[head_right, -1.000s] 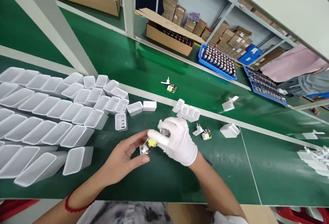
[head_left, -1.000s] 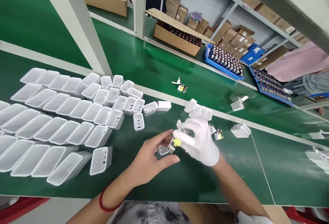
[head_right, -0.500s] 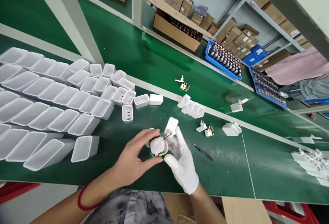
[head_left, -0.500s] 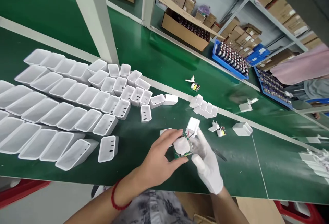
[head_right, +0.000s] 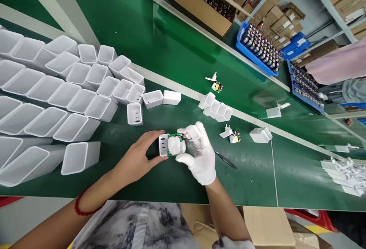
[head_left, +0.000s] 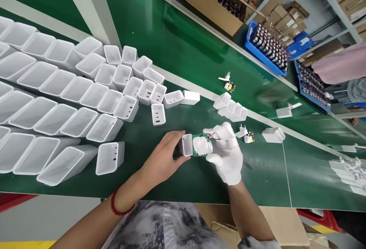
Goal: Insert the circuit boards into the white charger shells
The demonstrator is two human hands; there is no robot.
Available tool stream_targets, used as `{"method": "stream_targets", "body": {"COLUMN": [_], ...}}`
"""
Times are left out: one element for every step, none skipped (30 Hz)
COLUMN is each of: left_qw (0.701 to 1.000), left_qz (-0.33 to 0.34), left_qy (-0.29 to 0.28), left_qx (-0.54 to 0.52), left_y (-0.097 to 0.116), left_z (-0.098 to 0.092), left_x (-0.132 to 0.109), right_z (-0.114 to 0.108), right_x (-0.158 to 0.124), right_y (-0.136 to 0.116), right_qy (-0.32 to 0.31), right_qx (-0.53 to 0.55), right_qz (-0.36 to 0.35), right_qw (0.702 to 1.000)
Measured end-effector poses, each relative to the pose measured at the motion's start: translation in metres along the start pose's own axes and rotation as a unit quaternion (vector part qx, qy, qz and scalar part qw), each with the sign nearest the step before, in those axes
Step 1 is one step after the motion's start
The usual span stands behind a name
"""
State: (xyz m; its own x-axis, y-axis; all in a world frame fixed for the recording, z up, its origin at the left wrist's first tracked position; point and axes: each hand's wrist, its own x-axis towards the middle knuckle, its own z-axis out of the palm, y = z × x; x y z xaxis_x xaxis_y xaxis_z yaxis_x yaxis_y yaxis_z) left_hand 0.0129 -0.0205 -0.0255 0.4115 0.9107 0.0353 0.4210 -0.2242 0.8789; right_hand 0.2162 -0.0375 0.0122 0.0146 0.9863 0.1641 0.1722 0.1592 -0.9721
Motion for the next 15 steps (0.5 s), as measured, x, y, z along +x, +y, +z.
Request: {"method": "stream_targets", "body": {"left_qw": [1.0,1.0,1.0,1.0,1.0,1.0,1.0,1.0,1.0,1.0,1.0,1.0,1.0,1.0,1.0], "left_qz": [-0.001,-0.004,-0.008,-0.011,-0.013,-0.016,-0.018,-0.018,-0.017,-0.014,-0.012,-0.009,-0.007,-0.005,-0.004], "left_qy": [-0.002,-0.003,-0.004,-0.007,-0.009,-0.011,-0.01,-0.009,-0.008,-0.007,-0.007,-0.007,-0.007,-0.007,-0.008], "left_qx": [-0.005,-0.007,-0.008,-0.008,-0.009,-0.01,-0.011,-0.012,-0.015,-0.017,-0.019,-0.021,-0.021,-0.021,-0.02], "left_y": [-0.002,-0.003,-0.003,-0.003,-0.002,-0.002,-0.001,-0.001,-0.001,-0.001,-0.002,-0.002,-0.002,-0.003,-0.003], "left_z": [0.001,0.002,0.002,0.002,0.001,0.0,-0.001,-0.001,-0.002,-0.002,-0.002,-0.002,-0.002,-0.002,-0.002], "left_x": [0.001,0.002,0.002,0.002,0.002,0.002,0.002,0.002,0.002,0.002,0.002,0.002,0.002,0.003,0.003], "right_z": [0.001,0.001,0.001,0.002,0.002,0.001,0.001,0.001,0.0,0.0,0.0,-0.001,-0.001,-0.001,-0.001], "right_x": [0.001,0.003,0.004,0.005,0.006,0.007,0.008,0.009,0.011,0.012,0.013,0.014,0.016,0.017,0.018], "right_y": [0.002,0.004,0.006,0.008,0.01,0.011,0.012,0.013,0.013,0.013,0.012,0.011,0.01,0.008,0.006], "right_qy": [-0.024,-0.051,-0.076,-0.097,-0.114,-0.125,-0.133,-0.139,-0.143,-0.147,-0.152,-0.157,-0.164,-0.17,-0.176], "right_qx": [0.002,0.004,0.003,-0.001,-0.009,-0.021,-0.034,-0.045,-0.054,-0.062,-0.07,-0.079,-0.091,-0.105,-0.12], "right_qz": [0.001,0.001,-0.002,-0.009,-0.017,-0.026,-0.034,-0.039,-0.043,-0.048,-0.056,-0.064,-0.073,-0.079,-0.085], "right_qw": [1.0,0.999,0.997,0.995,0.993,0.992,0.99,0.989,0.987,0.986,0.984,0.982,0.98,0.977,0.973]}}
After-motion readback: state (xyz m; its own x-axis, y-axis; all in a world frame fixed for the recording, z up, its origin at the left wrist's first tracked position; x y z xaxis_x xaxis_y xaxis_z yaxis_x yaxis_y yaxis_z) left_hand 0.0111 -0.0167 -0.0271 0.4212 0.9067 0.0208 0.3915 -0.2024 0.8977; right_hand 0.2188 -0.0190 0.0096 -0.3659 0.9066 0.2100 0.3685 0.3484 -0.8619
